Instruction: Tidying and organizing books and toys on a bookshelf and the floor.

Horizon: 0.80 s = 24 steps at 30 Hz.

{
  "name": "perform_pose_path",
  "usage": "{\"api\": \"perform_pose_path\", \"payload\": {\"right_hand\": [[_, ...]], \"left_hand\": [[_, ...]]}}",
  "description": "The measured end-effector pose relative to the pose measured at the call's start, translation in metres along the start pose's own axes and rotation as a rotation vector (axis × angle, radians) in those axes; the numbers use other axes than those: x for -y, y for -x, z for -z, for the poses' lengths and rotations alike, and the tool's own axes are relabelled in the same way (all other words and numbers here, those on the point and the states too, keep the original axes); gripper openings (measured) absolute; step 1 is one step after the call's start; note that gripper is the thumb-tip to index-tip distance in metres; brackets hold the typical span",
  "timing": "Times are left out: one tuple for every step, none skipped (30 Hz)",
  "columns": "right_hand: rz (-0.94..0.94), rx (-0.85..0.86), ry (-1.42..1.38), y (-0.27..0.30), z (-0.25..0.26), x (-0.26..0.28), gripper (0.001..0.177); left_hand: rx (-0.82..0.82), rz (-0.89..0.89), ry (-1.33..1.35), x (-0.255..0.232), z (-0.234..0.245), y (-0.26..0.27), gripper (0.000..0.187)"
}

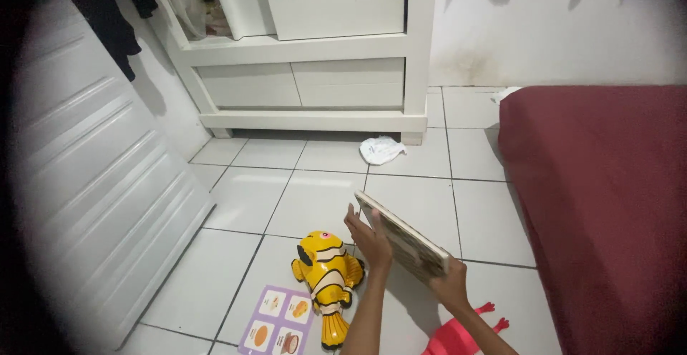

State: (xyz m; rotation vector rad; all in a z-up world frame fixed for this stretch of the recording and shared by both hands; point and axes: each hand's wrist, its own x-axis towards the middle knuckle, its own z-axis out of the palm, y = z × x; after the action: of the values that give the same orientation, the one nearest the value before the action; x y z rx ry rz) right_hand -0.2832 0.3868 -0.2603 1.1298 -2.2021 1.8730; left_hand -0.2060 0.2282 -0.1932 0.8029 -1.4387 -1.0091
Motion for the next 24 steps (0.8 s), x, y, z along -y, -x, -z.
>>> {"api": "perform_pose_path", "payload": {"right_hand": [[0.002, 0.002, 0.003, 0.000, 0.004, 0.001, 0.036], [-0.016, 0.016, -0.021, 0.000, 0.007, 0.002, 0.033], [-0.037, 0.031, -0.045, 0.001, 0.011, 0.003, 0.031], [-0.036, 0.033, -0.043, 0.005, 0.009, -0.039, 0.031], [-0.157, 0.036, 0.128, 0.011, 0.006, -0.080, 0.023], [-0.277, 0.040, 0.300, 0.017, 0.004, -0.121, 0.018], [-0.278, 0.040, 0.299, 0.015, 0.005, -0.091, 0.018], [-0.320, 0.042, 0.261, 0.014, 0.006, -0.062, 0.019], [-0.359, 0.042, 0.220, 0.012, 0.004, -0.031, 0.024], [-0.358, 0.042, 0.216, 0.011, 0.006, -0.022, 0.024], [-0.264, -0.036, 0.213, 0.010, 0.004, -0.013, 0.024], [-0.170, -0.115, 0.209, 0.010, 0.002, -0.003, 0.023], [-0.164, -0.112, 0.201, 0.010, 0.002, -0.033, 0.023], [-0.124, -0.117, 0.250, 0.009, 0.001, -0.063, 0.016], [-0.080, -0.124, 0.300, 0.005, 0.002, -0.093, 0.011], [-0.070, -0.123, 0.295, -0.005, 0.001, -0.075, 0.011], [-0.135, -0.121, 0.247, -0.010, 0.002, -0.057, 0.010], [-0.200, -0.119, 0.200, -0.015, 0.004, -0.041, 0.014], [-0.201, -0.116, 0.200, -0.023, 0.003, -0.060, 0.014], [-0.056, -0.133, 0.273, -0.030, 0.003, -0.081, 0.008], [0.090, -0.153, 0.342, -0.039, 0.000, -0.100, 0.003], [0.089, -0.154, 0.339, -0.044, 0.001, -0.084, 0.003], [0.032, -0.144, 0.236, -0.053, 0.000, -0.067, 0.008], [-0.025, -0.133, 0.133, -0.061, -0.001, -0.050, 0.015]], "left_hand": [[-0.002, 0.002, 0.003, -0.001, -0.003, -0.007, 0.080], [0.036, 0.009, 0.053, -0.002, -0.006, -0.014, 0.080], [0.075, 0.017, 0.102, -0.002, -0.008, -0.021, 0.079], [0.072, 0.019, 0.103, -0.002, -0.010, -0.024, 0.079], [0.141, 0.102, 0.115, -0.003, -0.012, -0.026, 0.076], [0.211, 0.183, 0.126, -0.003, -0.014, -0.029, 0.073], [0.212, 0.183, 0.125, 0.004, -0.016, -0.029, 0.073], [0.224, 0.197, 0.136, 0.011, -0.017, -0.029, 0.078], [0.235, 0.208, 0.145, 0.018, -0.018, -0.031, 0.083], [0.234, 0.204, 0.143, 0.010, -0.017, -0.031, 0.083], [0.256, 0.260, 0.161, 0.004, -0.013, -0.033, 0.085], [0.279, 0.316, 0.179, -0.003, -0.009, -0.034, 0.087], [0.273, 0.308, 0.177, 0.004, -0.009, -0.035, 0.087], [0.276, 0.298, 0.165, 0.010, -0.010, -0.036, 0.094], [0.278, 0.287, 0.156, 0.015, -0.013, -0.037, 0.102], [0.270, 0.279, 0.158, 0.007, -0.009, -0.045, 0.102], [0.281, 0.281, 0.109, 0.000, -0.005, -0.048, 0.102], [0.291, 0.283, 0.061, -0.007, -0.002, -0.051, 0.102], [0.290, 0.286, 0.059, 0.004, -0.005, -0.059, 0.102], [0.278, 0.214, 0.093, 0.015, -0.008, -0.067, 0.103], [0.270, 0.138, 0.126, 0.025, -0.011, -0.076, 0.104], [0.270, 0.137, 0.123, 0.006, -0.001, -0.081, 0.104], [0.295, 0.181, 0.191, -0.015, 0.008, -0.088, 0.098], [0.322, 0.223, 0.256, -0.035, 0.018, -0.095, 0.094]]}}
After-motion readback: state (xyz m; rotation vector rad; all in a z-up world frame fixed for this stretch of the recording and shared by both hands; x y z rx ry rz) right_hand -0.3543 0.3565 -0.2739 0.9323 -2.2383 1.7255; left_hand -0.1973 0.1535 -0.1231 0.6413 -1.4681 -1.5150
